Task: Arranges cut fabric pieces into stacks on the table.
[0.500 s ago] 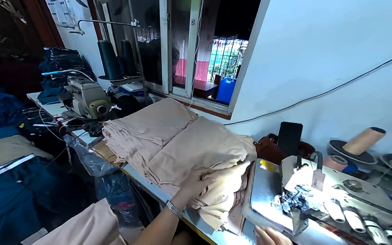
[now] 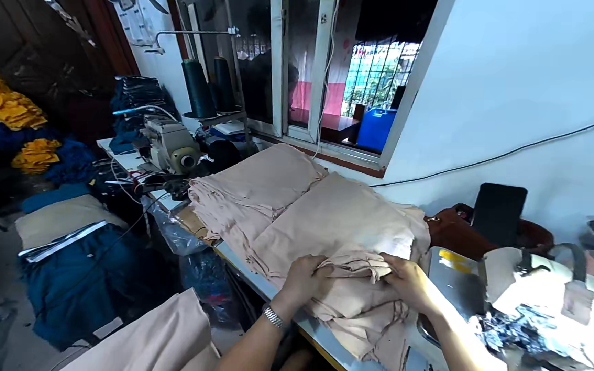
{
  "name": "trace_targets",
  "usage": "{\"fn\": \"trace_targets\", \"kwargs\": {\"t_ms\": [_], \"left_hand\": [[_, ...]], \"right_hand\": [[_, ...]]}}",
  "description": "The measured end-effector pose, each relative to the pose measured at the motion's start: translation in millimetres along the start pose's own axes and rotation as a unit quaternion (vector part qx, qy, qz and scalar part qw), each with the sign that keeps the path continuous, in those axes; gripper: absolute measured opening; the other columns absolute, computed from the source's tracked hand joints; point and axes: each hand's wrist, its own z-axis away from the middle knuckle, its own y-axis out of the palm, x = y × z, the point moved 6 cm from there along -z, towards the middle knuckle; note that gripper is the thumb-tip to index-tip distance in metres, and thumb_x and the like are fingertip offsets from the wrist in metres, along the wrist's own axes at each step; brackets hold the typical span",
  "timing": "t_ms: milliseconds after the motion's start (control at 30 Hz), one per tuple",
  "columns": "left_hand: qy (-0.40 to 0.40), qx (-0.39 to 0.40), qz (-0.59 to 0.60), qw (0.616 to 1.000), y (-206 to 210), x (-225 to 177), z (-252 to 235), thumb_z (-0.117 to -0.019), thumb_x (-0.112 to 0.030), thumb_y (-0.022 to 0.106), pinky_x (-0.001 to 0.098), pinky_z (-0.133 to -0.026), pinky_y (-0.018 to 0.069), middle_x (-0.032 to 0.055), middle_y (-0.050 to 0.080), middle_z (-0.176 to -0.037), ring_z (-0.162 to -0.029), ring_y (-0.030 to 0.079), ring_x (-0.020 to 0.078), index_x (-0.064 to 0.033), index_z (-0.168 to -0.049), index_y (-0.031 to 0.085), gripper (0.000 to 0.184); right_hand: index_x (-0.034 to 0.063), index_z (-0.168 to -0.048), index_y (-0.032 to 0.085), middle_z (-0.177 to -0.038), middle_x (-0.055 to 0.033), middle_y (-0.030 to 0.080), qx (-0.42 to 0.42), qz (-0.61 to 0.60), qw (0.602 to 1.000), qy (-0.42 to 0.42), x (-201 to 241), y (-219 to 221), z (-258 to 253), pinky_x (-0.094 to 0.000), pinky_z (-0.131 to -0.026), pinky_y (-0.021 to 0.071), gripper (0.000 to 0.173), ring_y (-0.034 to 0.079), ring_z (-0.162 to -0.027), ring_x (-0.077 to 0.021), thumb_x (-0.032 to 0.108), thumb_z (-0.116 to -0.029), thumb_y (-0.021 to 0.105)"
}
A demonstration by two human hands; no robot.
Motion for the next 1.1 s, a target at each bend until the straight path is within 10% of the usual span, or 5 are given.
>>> {"fn": "trace_targets", "kwargs": {"t_ms": [300,367,733,933,1100], "left_hand": [[0.032,-0.124,-0.22,0.967,-53,1,8,-0.074,-0.048,0.088,0.0733,-0.112,0.0263,0.0141,0.059,-0.143,-0.139,0.046,0.0421,-0.0203,-0.144,0.06,0.08],[-0.009,-0.157,-0.199,0.967,-77,24,11,-0.0706,-0.019,0.091,0.0716,-0.109,0.0337,0.0187,0.052,-0.148,-0.138,0.044,0.0466,-0.016,-0.146,0.056,0.084],[-0.139,-0.185,-0.117,0.966,-99,43,-14,-0.096,-0.012,0.067,0.0636,-0.087,0.0527,0.0228,0.072,-0.102,-0.098,0.07,0.0418,-0.0034,-0.116,0.071,0.022],[-0.128,-0.185,0.115,0.968,-73,71,3,-0.0831,-0.005,0.077,0.0483,-0.099,0.0536,0.0171,0.066,-0.123,-0.112,0.066,0.0274,-0.0052,-0.152,0.037,0.079],[-0.168,-0.209,0.039,0.963,-74,43,8,-0.0947,-0.002,0.061,0.0538,-0.102,0.0508,0.0222,0.07,-0.119,-0.113,0.067,0.0344,0.0008,-0.137,0.06,0.043]], "right_hand": [[-0.0042,-0.111,0.067,-0.086,-0.0142,0.066,-0.209,-0.105,0.972,0.022,-8,-26,11,-0.0479,-0.073,0.0516,0.023,0.062,-0.075,-0.0211,0.004,-0.1002,0.049],[-0.0054,-0.111,0.066,-0.082,-0.0117,0.062,-0.255,-0.136,0.956,0.055,-14,-30,13,-0.0435,-0.071,0.0486,0.024,0.057,-0.073,-0.0171,0.006,-0.1033,0.046],[-0.0052,-0.118,0.064,-0.085,-0.0122,0.061,-0.297,-0.156,0.937,0.093,-18,-32,15,-0.0412,-0.072,0.047,0.027,0.057,-0.075,-0.0169,0.007,-0.1053,0.044],[-0.0049,-0.119,0.062,-0.099,-0.0099,0.065,-0.379,-0.287,0.872,0.112,-37,-35,17,-0.0347,-0.085,0.0529,0.025,0.063,-0.09,-0.0098,0.008,-0.1054,0.045],[0.0003,-0.113,0.059,-0.092,0.0028,0.063,-0.415,-0.406,0.809,0.095,-37,-35,16,-0.0234,-0.078,0.0557,0.018,0.063,-0.083,0.0004,0.009,-0.1074,0.044]]}}
